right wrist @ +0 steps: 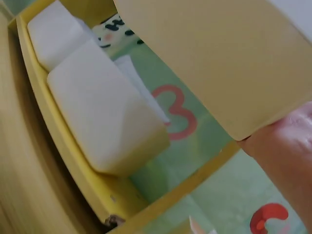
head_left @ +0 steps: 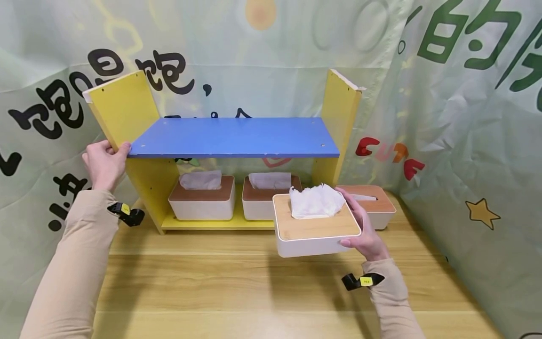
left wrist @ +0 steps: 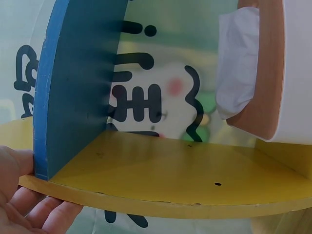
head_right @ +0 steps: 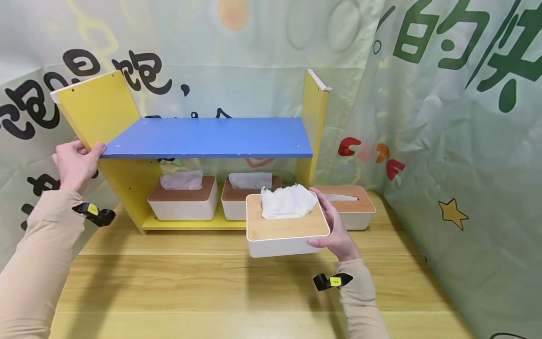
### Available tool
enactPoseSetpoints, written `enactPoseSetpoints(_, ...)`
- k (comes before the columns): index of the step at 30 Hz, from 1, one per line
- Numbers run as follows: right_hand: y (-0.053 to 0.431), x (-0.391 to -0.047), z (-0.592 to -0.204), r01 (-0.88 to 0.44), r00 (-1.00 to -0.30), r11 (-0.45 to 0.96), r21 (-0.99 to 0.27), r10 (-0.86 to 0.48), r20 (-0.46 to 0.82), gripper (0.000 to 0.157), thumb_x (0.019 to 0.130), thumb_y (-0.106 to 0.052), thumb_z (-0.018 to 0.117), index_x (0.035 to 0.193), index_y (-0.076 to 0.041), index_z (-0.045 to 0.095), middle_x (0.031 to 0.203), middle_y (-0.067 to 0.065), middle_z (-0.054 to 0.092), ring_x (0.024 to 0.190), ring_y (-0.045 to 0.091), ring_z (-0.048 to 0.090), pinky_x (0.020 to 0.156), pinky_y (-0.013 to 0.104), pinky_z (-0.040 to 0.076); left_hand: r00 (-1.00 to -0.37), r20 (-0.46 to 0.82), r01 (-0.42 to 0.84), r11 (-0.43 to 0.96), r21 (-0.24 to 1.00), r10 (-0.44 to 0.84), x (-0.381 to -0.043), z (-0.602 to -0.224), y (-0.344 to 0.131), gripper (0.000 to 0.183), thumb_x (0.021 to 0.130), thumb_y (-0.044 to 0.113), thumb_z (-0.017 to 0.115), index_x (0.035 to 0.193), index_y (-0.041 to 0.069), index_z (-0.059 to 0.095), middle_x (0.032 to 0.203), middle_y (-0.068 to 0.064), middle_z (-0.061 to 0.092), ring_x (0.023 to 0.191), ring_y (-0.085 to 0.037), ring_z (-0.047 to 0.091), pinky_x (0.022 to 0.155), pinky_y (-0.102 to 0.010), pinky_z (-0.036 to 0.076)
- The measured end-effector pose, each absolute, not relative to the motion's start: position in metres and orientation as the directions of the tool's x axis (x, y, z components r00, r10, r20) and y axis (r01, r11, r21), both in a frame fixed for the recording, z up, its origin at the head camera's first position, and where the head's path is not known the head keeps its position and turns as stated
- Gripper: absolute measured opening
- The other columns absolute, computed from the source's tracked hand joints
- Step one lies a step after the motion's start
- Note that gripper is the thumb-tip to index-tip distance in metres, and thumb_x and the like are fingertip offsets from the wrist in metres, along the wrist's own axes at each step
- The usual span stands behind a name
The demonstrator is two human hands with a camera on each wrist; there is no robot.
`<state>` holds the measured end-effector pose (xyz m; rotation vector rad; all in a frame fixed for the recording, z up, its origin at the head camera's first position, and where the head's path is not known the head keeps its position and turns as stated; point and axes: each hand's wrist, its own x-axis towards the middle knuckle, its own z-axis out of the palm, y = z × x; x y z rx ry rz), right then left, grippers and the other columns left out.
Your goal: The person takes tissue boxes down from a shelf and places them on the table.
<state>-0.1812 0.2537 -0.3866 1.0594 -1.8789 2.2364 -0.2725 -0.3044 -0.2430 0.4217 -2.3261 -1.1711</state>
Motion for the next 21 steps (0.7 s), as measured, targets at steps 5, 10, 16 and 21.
enactPoseSetpoints(5, 0.260, -0.181, -0.396, -0.465, -0.734, -0.311, -0.829, -0.388, 0.558, 0.109, 0.071, 0.000, 0.075, 0.159, 0.002, 0.012, 0.157, 0.003, 0.040, 0.132, 0.010, 0.047, 0.106, 0.023, 0.044, -0.829, 0.298, -0.044, 0.587, 0.809, -0.473, -0.272, -0.243, -0.305, 0.054, 0.097, 0.041, 0.059, 0.135, 0.003, 0.062, 0.046, 0.043, 0.035, 0.132, -0.027, 0.037, 0.114, -0.042, 0.030)
enactPoseSetpoints(10, 0.270, -0.179, -0.407, -0.461, -0.738, -0.312, -0.831, -0.385, 0.554, 0.108, 0.075, -0.003, 0.077, 0.159, 0.003, 0.010, 0.162, 0.000, 0.035, 0.139, 0.007, 0.042, 0.110, 0.020, 0.040, -0.830, 0.299, -0.039, 0.584, 0.811, -0.471, -0.273, -0.243, -0.305, 0.054, 0.097, 0.042, 0.059, 0.135, 0.003, 0.062, 0.045, 0.043, 0.034, 0.134, -0.028, 0.037, 0.115, -0.042, 0.030)
enactPoseSetpoints(16, 0.282, -0.179, -0.421, -0.472, -0.711, -0.336, -0.815, -0.401, 0.577, 0.105, 0.077, 0.001, 0.073, 0.159, 0.004, 0.008, 0.168, 0.004, 0.025, 0.145, 0.008, 0.037, 0.114, 0.019, 0.037, -0.828, 0.304, -0.036, 0.587, 0.809, -0.470, -0.273, -0.243, -0.305, 0.054, 0.097, 0.042, 0.059, 0.135, 0.003, 0.062, 0.046, 0.044, 0.034, 0.134, -0.026, 0.037, 0.111, -0.037, 0.032)
enactPoseSetpoints(21, 0.291, -0.177, -0.427, -0.473, -0.721, -0.324, -0.819, -0.392, 0.571, 0.104, 0.073, 0.005, 0.069, 0.158, 0.006, 0.009, 0.164, 0.004, 0.032, 0.139, 0.009, 0.044, 0.110, 0.020, 0.041, -0.832, 0.303, -0.032, 0.587, 0.809, -0.464, -0.273, -0.243, -0.305, 0.054, 0.097, 0.040, 0.059, 0.135, 0.003, 0.062, 0.045, 0.043, 0.034, 0.133, -0.028, 0.035, 0.115, -0.041, 0.029)
